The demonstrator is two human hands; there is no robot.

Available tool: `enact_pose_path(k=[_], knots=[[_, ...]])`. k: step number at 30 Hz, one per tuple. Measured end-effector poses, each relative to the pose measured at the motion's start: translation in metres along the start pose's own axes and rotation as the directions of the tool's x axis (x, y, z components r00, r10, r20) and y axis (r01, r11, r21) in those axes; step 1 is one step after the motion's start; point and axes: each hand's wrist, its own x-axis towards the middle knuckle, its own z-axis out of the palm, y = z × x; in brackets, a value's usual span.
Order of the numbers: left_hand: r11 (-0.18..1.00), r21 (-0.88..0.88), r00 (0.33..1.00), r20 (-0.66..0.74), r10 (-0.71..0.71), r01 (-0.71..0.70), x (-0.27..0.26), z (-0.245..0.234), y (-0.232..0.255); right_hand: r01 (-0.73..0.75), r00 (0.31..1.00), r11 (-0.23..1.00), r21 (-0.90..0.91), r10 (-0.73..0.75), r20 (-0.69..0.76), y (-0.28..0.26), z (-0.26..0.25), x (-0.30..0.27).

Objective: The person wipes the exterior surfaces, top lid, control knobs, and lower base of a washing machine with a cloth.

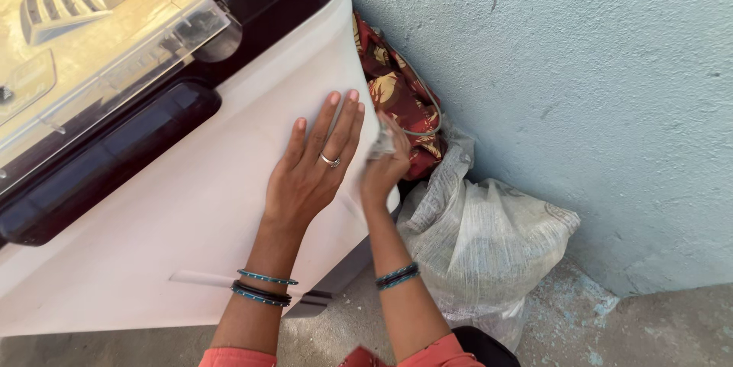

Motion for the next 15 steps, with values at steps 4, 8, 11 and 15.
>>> enact_pose_path(k=[4, 8, 11, 15], knots=[[1.0, -0.011, 1.0, 0.0, 0.0, 0.0, -0.001, 0.0, 0.0, -0.119, 0.991, 0.99, -0.072, 0.114, -0.071, 0.121, -0.025, -0.029], [1.0, -0.013, 1.0, 0.003, 0.008, -0.008, -0.003, 0.002, 0.003, -0.004, 0.99, 0.939, -0.345, -0.044, -0.132, 0.205, -0.057, -0.093], [1.0, -0.026, 1.0, 0.0, 0.012, -0.012, -0.006, 0.001, 0.002, -0.271, 0.955, 0.941, -0.201, 0.237, -0.179, 0.24, -0.074, -0.124], [0.999, -0.028, 0.999, -0.026, 0.035, -0.035, -0.007, -0.002, 0.0, -0.432, 0.901, 0.835, -0.34, 0.388, -0.192, 0.248, -0.071, -0.12]])
